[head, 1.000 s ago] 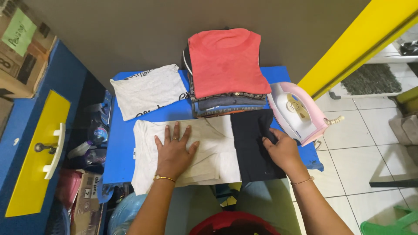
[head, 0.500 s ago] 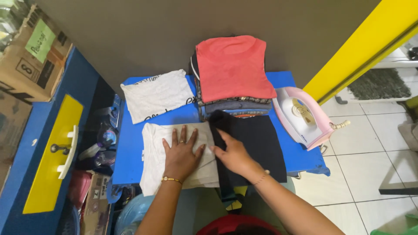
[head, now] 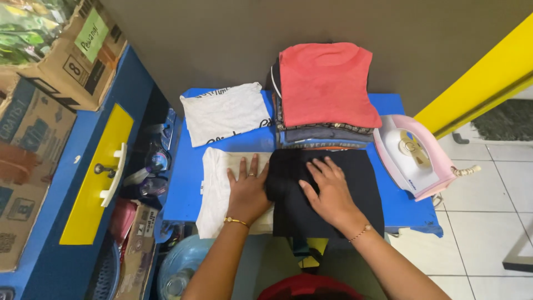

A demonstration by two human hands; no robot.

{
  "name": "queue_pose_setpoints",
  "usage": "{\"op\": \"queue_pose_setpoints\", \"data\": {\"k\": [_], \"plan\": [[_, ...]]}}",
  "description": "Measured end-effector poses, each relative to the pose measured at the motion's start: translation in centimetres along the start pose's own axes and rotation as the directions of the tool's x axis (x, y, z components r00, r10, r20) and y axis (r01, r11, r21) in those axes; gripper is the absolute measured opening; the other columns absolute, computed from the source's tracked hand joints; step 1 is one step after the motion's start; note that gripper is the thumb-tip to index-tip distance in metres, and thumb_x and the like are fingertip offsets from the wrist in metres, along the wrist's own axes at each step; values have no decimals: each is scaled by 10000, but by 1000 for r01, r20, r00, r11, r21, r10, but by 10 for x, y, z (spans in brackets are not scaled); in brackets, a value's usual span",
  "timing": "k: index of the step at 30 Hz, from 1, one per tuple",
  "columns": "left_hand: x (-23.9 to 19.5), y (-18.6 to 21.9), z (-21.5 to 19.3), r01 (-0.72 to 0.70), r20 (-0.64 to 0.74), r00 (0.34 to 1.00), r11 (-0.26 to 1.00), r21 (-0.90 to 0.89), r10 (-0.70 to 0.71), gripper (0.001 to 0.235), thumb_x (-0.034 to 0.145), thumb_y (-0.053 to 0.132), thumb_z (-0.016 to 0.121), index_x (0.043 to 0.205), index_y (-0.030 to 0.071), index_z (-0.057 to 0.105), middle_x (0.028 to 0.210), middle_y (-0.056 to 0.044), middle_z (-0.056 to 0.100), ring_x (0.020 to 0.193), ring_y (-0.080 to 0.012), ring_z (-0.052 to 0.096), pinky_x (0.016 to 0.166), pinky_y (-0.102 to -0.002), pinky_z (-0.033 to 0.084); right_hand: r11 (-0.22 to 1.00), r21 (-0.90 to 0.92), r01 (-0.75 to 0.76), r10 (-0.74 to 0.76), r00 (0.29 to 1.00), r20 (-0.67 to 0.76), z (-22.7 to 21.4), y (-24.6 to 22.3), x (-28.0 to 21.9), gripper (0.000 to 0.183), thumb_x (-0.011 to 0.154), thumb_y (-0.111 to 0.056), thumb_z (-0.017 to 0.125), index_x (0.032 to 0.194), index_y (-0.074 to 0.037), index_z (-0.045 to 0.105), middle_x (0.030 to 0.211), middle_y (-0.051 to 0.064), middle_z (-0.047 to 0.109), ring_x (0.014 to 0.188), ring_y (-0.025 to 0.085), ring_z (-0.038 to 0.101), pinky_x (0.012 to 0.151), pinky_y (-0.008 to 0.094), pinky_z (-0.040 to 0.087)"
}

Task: Ironing and folding various pieces of clothing and stacking them.

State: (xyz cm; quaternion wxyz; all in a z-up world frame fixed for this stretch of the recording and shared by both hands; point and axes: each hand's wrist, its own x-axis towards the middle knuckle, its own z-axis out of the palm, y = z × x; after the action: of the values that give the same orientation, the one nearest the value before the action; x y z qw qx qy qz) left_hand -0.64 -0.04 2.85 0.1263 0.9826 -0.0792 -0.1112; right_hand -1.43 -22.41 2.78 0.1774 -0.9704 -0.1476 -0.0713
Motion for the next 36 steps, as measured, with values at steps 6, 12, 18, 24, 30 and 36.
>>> {"op": "queue_pose_setpoints", "data": {"k": [6,12,18,24,30,36], "plan": [[8,-12,27,-42,-134,991,994,-103,28,548,1013,248,361,1556,284,426,1642,-134,362,1539,-440,218,1163,-741,121,973,-218,-82,164,905,392,-3,-5,0,666,1058,-582,298,1604,-204,339,1666,135,314,1557,387,213,1220,634,155],[30,-15,36,-168,-507,857,881,-442,-91,271,992,372,556,1188,233,683,1038,-48,723,995,-303,709,968,-416,495,973,-212,-96,175,902,396,-2,-3,1,669,1056,-600,270,1609,-226,317,1679,122,285,1562,382,195,1226,629,135],[35,22,19,142,86,988,961,-237,-125,572,924,669,573,1124,151,710,1046,-145,754,1052,-358,735,884,-477,577,975,-198,-101,171,910,377,9,5,-3,684,1041,-641,248,1607,-262,311,1683,90,272,1571,358,165,1225,623,132],[32,27,36,152,34,988,877,-456,-153,270,1061,362,427,1229,168,512,962,-203,744,1015,-435,729,882,-523,565,986,-153,-69,119,931,346,8,8,-6,692,1047,-637,252,1602,-231,336,1659,131,315,1555,380,207,1214,639,141],[19,28,25,154,-32,977,796,-586,-213,351,1048,281,488,1355,136,396,982,-267,729,1040,-465,712,917,-515,561,989,-149,-25,77,933,351,2,5,-6,672,1035,-642,296,1597,-277,350,1652,141,313,1550,409,201,1195,670,170],[39,48,60,-431,-624,750,878,-210,219,547,703,94,777,1232,74,639,1204,-215,658,1161,-423,639,972,-498,499,985,-167,-39,96,933,348,9,7,-5,622,1037,-594,354,1582,-296,375,1657,114,309,1559,393,172,1201,673,146]]}}
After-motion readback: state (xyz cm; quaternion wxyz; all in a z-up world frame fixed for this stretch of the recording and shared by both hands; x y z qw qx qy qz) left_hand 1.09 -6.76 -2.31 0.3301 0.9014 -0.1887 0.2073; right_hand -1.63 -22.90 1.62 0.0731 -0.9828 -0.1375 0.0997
